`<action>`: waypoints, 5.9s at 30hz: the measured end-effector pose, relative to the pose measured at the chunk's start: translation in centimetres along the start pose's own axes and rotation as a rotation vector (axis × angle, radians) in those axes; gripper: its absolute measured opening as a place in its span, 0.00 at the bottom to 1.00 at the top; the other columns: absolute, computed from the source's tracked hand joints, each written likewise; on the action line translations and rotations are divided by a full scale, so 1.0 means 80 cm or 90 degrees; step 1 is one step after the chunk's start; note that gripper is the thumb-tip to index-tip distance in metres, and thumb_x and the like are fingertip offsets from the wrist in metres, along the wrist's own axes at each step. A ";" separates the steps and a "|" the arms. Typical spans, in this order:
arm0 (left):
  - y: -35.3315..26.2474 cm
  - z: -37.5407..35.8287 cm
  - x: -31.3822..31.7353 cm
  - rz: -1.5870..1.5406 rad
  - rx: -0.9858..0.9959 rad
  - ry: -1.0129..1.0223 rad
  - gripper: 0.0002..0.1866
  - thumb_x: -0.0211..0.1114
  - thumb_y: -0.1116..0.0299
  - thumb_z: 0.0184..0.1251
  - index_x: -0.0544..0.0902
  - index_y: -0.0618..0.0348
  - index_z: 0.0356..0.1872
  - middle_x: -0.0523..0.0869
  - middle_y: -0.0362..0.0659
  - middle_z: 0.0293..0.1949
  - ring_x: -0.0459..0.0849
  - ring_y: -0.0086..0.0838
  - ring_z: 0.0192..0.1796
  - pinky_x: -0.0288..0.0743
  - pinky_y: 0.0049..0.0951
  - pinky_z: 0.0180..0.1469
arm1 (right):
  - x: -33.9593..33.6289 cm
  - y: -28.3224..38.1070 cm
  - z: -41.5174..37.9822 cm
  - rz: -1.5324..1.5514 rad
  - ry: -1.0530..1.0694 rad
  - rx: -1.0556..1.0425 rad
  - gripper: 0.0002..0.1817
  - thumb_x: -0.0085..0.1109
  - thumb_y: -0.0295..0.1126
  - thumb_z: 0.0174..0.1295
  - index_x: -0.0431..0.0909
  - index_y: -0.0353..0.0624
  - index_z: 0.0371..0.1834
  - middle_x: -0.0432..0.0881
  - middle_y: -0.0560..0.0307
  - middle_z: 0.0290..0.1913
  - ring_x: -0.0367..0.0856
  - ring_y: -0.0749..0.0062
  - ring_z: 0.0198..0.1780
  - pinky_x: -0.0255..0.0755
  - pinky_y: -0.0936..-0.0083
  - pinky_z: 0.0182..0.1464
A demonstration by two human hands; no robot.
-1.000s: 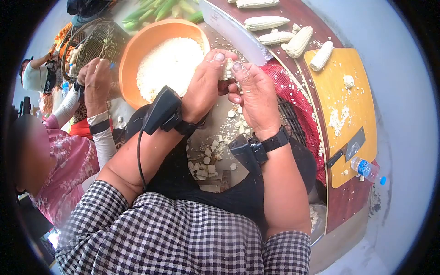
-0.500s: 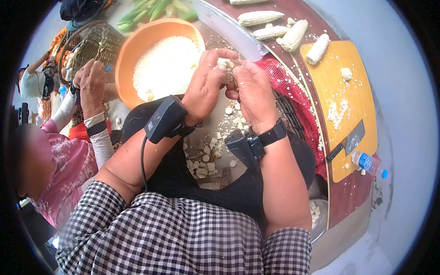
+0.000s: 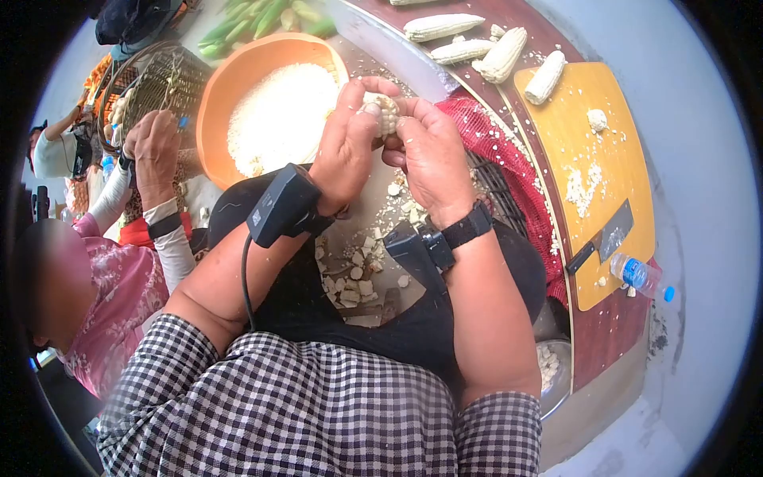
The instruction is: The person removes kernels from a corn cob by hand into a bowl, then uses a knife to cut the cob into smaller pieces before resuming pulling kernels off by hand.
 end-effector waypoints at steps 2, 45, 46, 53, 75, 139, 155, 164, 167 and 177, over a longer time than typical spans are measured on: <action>0.005 0.003 -0.006 -0.009 -0.009 -0.001 0.13 0.38 0.76 0.71 0.69 0.63 0.51 0.67 0.45 0.47 0.77 0.21 0.31 0.79 0.21 0.32 | 0.005 0.006 0.001 0.049 0.036 -0.007 0.09 0.45 0.26 0.65 0.73 0.36 0.44 0.75 0.62 0.33 0.70 0.83 0.29 0.64 0.86 0.27; 0.010 0.011 -0.019 0.011 -0.053 0.011 0.14 0.42 0.61 0.77 0.73 0.57 0.50 0.76 0.36 0.30 0.71 0.15 0.26 0.65 0.16 0.29 | 0.007 0.010 0.000 0.014 0.081 -0.003 0.12 0.60 0.35 0.65 0.74 0.37 0.42 0.74 0.65 0.33 0.72 0.85 0.31 0.64 0.91 0.26; 0.010 0.010 -0.020 0.029 -0.054 0.001 0.14 0.42 0.61 0.77 0.73 0.57 0.50 0.75 0.35 0.29 0.69 0.14 0.25 0.63 0.16 0.28 | 0.006 0.010 0.000 0.008 0.072 -0.002 0.12 0.60 0.34 0.65 0.75 0.37 0.41 0.75 0.65 0.32 0.72 0.85 0.30 0.64 0.91 0.25; 0.013 0.006 -0.021 0.092 -0.032 -0.031 0.14 0.42 0.60 0.77 0.74 0.56 0.47 0.70 0.32 0.24 0.63 0.13 0.22 0.58 0.15 0.26 | -0.013 0.009 0.001 -0.188 -0.044 -0.019 0.08 0.54 0.31 0.67 0.76 0.36 0.38 0.75 0.64 0.23 0.72 0.85 0.22 0.68 0.88 0.23; -0.023 0.010 -0.012 0.112 -0.051 0.118 0.31 0.53 0.71 0.60 0.63 0.59 0.68 0.74 0.35 0.26 0.70 0.16 0.25 0.66 0.16 0.28 | 0.009 0.008 -0.002 0.021 0.097 0.048 0.13 0.60 0.34 0.65 0.72 0.37 0.45 0.74 0.65 0.31 0.68 0.89 0.27 0.60 0.93 0.24; -0.043 0.002 0.011 0.420 0.174 0.185 0.25 0.58 0.86 0.45 0.80 0.57 0.50 0.70 0.34 0.33 0.66 0.16 0.27 0.63 0.16 0.30 | -0.016 0.025 -0.016 -0.256 0.057 -0.041 0.14 0.54 0.37 0.66 0.75 0.37 0.44 0.76 0.65 0.30 0.76 0.85 0.29 0.72 0.87 0.28; -0.033 0.004 0.012 0.386 0.116 0.201 0.25 0.55 0.88 0.49 0.79 0.61 0.51 0.73 0.36 0.41 0.70 0.13 0.28 0.78 0.14 0.27 | -0.019 0.034 -0.020 -0.300 0.006 -0.064 0.12 0.47 0.33 0.66 0.75 0.36 0.42 0.76 0.64 0.29 0.75 0.85 0.27 0.72 0.87 0.28; -0.038 0.006 0.004 0.355 0.119 0.153 0.27 0.61 0.86 0.43 0.83 0.53 0.48 0.73 0.36 0.34 0.69 0.19 0.26 0.66 0.19 0.29 | -0.010 0.035 -0.023 -0.065 0.066 -0.024 0.12 0.49 0.36 0.68 0.74 0.38 0.45 0.75 0.60 0.37 0.75 0.81 0.31 0.68 0.88 0.26; -0.038 0.006 0.004 0.369 0.134 0.146 0.28 0.61 0.87 0.42 0.83 0.52 0.49 0.74 0.37 0.35 0.69 0.19 0.26 0.67 0.19 0.30 | -0.013 0.031 -0.017 -0.120 0.067 -0.050 0.14 0.52 0.39 0.68 0.74 0.38 0.42 0.75 0.62 0.34 0.75 0.82 0.30 0.69 0.88 0.26; -0.033 0.000 0.016 0.434 0.149 0.192 0.29 0.55 0.90 0.46 0.79 0.59 0.53 0.76 0.37 0.45 0.73 0.14 0.27 0.73 0.15 0.26 | -0.022 0.026 -0.014 -0.221 0.042 -0.054 0.10 0.52 0.36 0.66 0.75 0.40 0.35 0.75 0.65 0.29 0.75 0.85 0.28 0.72 0.89 0.28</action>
Point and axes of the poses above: each hand's wrist, its own z-axis towards the middle knuckle, its own x-axis out of the palm, y = z × x, the point moved 10 cm from there along z, towards the middle knuckle
